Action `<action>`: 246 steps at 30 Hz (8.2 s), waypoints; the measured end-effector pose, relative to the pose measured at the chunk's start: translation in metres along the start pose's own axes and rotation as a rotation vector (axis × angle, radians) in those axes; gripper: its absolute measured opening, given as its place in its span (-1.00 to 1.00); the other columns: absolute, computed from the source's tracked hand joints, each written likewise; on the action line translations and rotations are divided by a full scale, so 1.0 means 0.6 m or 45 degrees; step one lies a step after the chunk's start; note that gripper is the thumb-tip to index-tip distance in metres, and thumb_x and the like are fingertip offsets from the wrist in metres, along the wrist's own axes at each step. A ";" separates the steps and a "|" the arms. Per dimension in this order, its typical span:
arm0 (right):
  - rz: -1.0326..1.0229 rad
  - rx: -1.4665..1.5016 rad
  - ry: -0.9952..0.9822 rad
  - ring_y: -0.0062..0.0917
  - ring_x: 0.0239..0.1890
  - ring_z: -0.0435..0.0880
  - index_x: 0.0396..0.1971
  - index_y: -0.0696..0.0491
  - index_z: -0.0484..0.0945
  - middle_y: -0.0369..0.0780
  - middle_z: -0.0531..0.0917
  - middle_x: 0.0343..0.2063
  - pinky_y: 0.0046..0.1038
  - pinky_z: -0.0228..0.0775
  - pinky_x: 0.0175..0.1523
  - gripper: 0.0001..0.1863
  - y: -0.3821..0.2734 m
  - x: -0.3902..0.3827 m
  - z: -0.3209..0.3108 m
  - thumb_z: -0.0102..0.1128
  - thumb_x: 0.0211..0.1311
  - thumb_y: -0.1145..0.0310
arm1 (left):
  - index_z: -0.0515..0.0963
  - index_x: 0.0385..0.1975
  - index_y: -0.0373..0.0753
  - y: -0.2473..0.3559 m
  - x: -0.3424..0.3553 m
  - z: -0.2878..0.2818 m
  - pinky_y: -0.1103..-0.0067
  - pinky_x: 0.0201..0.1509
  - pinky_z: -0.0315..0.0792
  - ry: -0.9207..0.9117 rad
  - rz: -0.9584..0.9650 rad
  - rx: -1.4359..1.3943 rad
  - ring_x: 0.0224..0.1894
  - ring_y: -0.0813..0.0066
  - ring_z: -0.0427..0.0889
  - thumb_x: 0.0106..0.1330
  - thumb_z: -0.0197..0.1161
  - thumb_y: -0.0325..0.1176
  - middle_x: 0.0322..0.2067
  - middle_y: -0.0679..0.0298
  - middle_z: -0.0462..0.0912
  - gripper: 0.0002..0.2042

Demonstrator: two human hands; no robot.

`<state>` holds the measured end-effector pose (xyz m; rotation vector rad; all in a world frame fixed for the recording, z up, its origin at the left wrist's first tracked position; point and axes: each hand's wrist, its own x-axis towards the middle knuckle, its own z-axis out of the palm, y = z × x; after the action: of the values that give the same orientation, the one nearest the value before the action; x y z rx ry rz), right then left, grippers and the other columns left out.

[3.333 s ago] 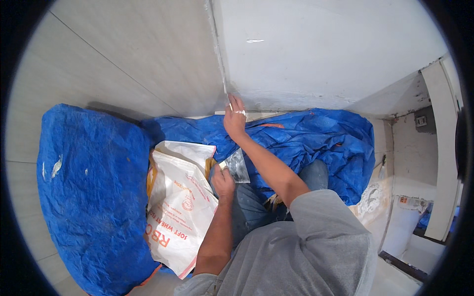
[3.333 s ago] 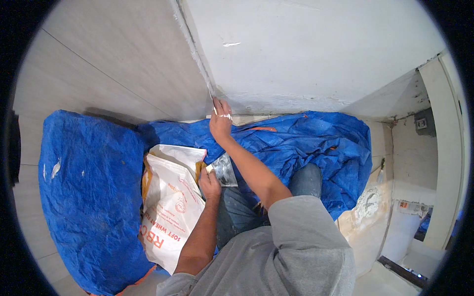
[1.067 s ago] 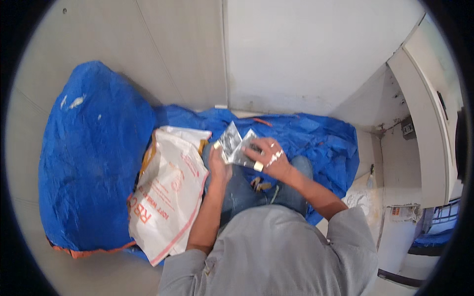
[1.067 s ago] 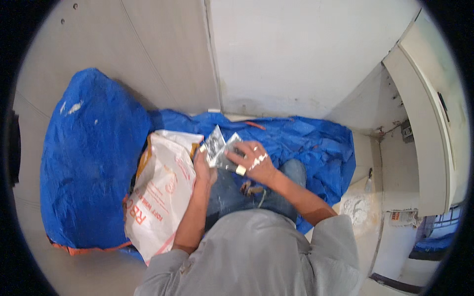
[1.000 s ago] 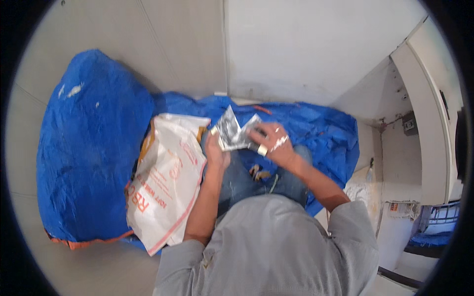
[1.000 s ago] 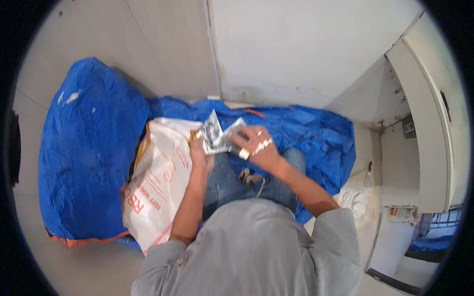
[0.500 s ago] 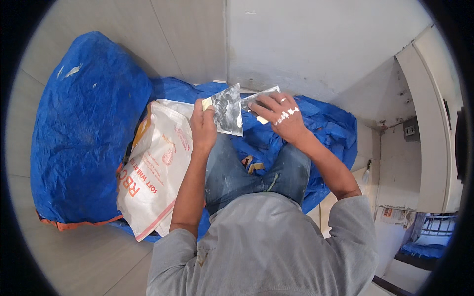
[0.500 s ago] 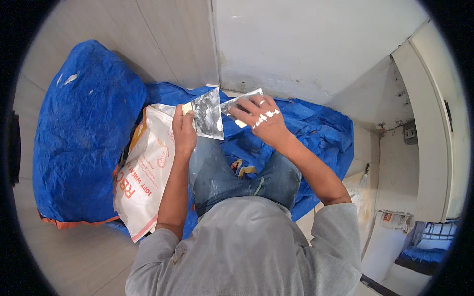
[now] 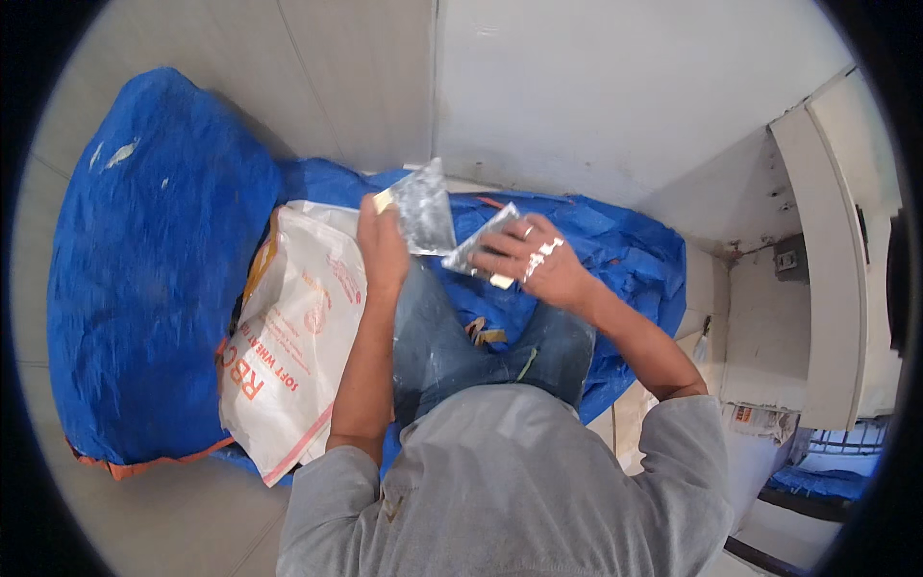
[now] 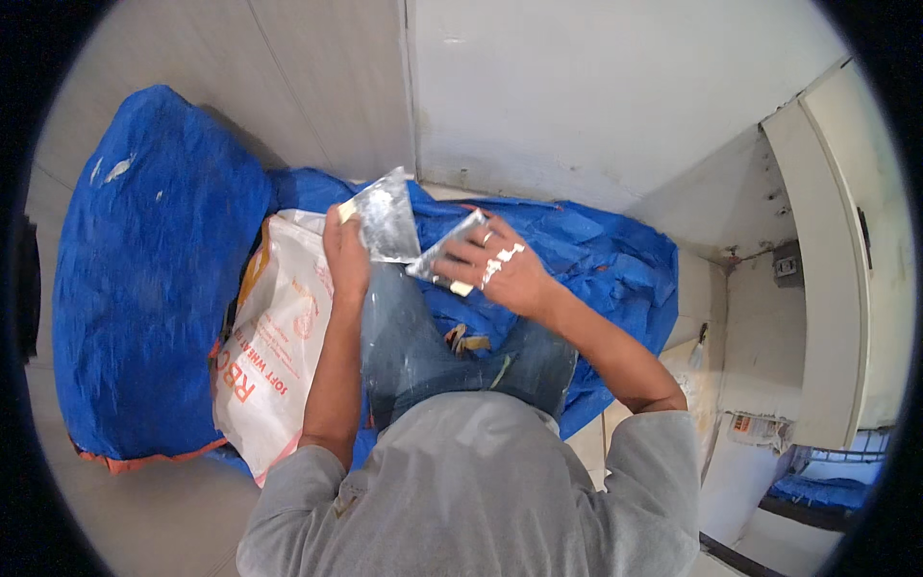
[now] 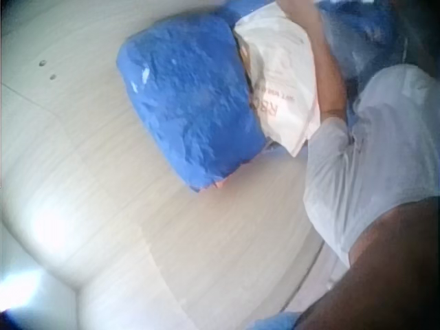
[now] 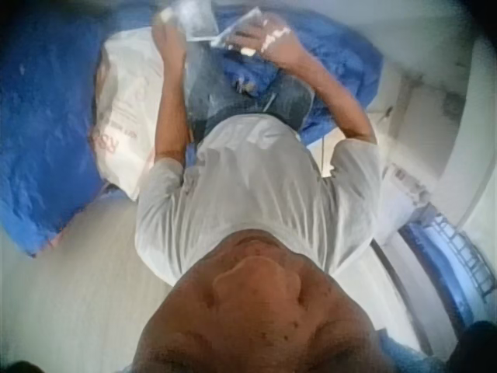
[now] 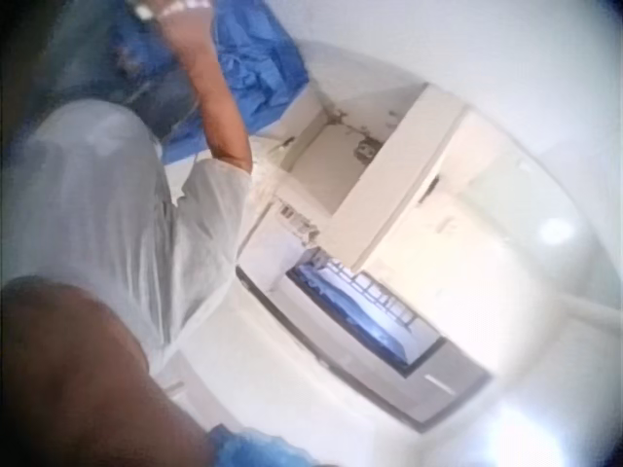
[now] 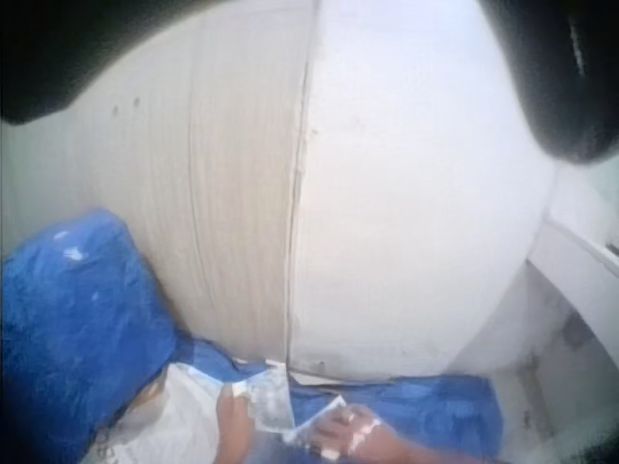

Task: The person spreads and scrapes plaster onto wall seams and surfaces using putty knives.

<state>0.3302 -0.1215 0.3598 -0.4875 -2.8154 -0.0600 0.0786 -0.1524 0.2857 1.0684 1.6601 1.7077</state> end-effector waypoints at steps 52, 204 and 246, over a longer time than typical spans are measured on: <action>-0.010 -1.339 0.157 -0.40 0.14 0.42 0.22 -0.04 0.47 -0.26 0.47 0.12 -0.26 0.30 0.20 -0.50 0.388 0.246 0.008 0.08 0.23 0.32 | 0.43 -0.17 -0.43 -0.229 -0.058 0.015 0.19 -0.13 0.38 0.061 -0.218 0.072 -0.25 -0.17 0.58 0.36 0.01 -0.36 -0.31 -0.20 0.59 -0.77; 0.884 -0.014 0.140 -0.10 -0.13 0.68 0.03 -0.03 0.56 -0.03 0.70 -0.23 -0.10 0.51 -0.07 -0.56 0.340 0.071 0.055 0.26 0.25 0.05 | 0.46 0.01 -0.19 -0.289 -0.042 0.002 0.30 -0.02 0.54 0.016 -0.831 -1.155 -0.06 0.31 0.65 0.39 -0.02 -0.33 -0.07 0.25 0.61 -0.74; 1.981 1.854 2.313 -0.34 -0.14 0.65 0.14 -0.10 0.42 -0.19 0.61 -0.10 -0.14 0.59 -0.20 -0.64 0.403 -0.439 0.252 0.18 0.38 0.33 | 0.36 0.25 -0.31 -0.280 -0.070 -0.008 0.31 0.18 0.48 -0.135 -0.723 -0.754 0.08 0.21 0.59 0.47 -0.08 -0.34 0.08 0.14 0.56 -0.61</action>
<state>0.6086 0.0347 0.1386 -1.0441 0.0145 1.0196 0.0723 -0.1710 0.1139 0.3519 1.1212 1.5606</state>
